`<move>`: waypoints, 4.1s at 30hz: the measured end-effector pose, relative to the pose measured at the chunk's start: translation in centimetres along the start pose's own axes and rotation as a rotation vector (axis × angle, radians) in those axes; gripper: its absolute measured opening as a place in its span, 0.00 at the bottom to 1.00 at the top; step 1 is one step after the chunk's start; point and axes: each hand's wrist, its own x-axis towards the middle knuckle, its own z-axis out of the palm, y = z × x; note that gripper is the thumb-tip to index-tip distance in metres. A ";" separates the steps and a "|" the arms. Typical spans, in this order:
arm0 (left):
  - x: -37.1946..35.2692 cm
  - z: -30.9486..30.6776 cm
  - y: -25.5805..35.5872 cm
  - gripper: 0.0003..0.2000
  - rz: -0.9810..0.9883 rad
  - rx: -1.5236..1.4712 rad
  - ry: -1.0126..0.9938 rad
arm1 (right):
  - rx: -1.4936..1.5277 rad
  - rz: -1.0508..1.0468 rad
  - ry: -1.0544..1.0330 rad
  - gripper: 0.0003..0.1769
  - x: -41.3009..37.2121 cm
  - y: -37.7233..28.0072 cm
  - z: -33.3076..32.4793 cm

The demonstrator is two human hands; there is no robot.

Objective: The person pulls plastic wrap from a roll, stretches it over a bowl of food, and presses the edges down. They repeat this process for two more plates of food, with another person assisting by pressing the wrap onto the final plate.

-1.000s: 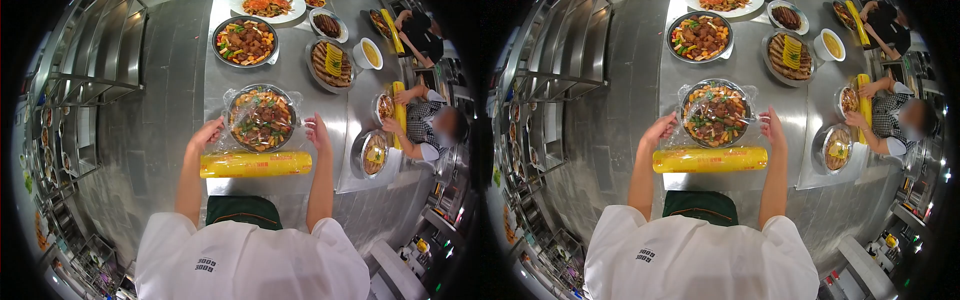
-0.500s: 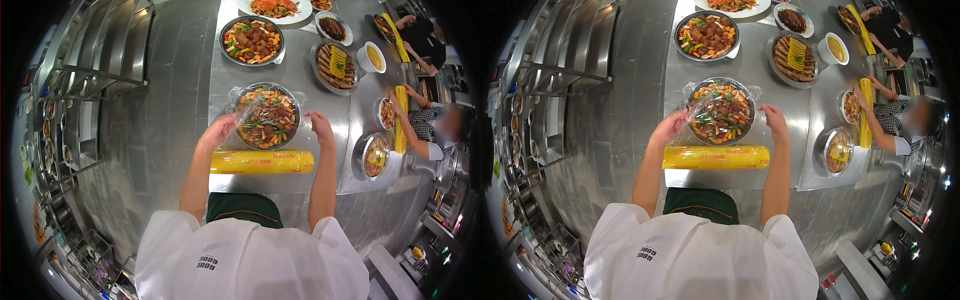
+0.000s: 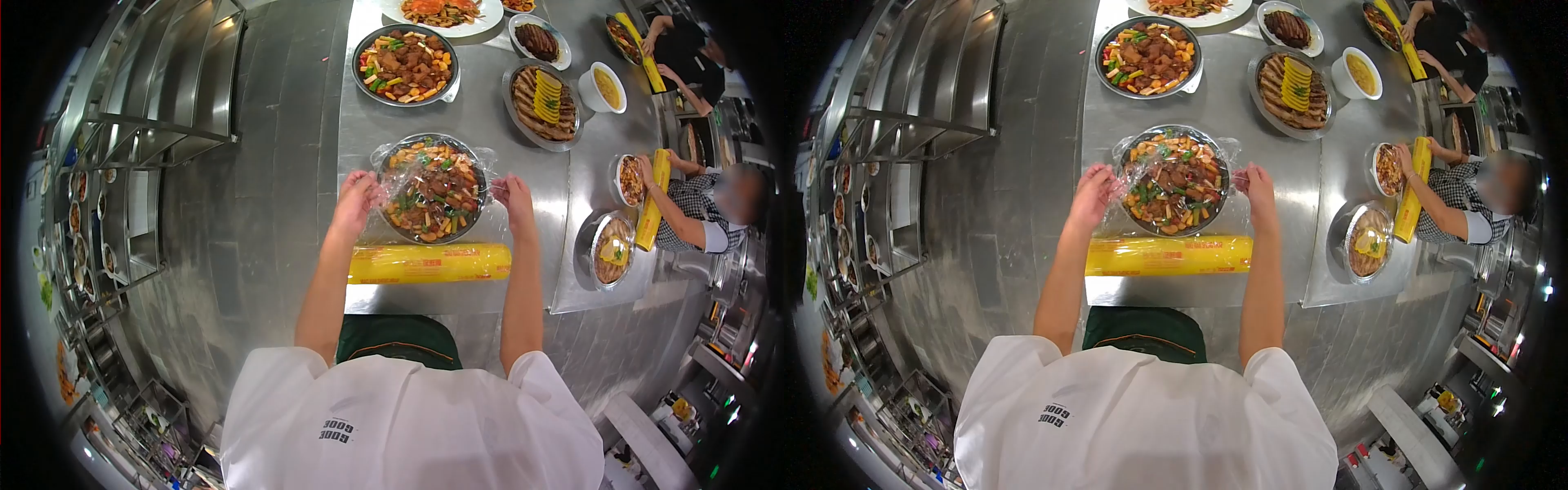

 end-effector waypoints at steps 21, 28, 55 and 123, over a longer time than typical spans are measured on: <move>4.4 0.2 -1.5 0.09 0.694 0.756 0.362 | -0.581 -0.763 0.298 0.12 1.8 2.8 2.2; 5.2 -0.5 -2.0 0.09 0.717 0.941 0.460 | -0.790 -0.751 0.306 0.16 2.5 2.9 1.4; -1.5 -4.2 0.0 0.17 0.682 1.298 0.488 | -0.814 -0.490 0.280 0.20 -3.2 4.0 -2.1; -9.5 -9.8 -5.4 0.11 0.253 1.538 0.365 | -1.132 -1.251 -0.829 0.10 -7.4 12.2 24.4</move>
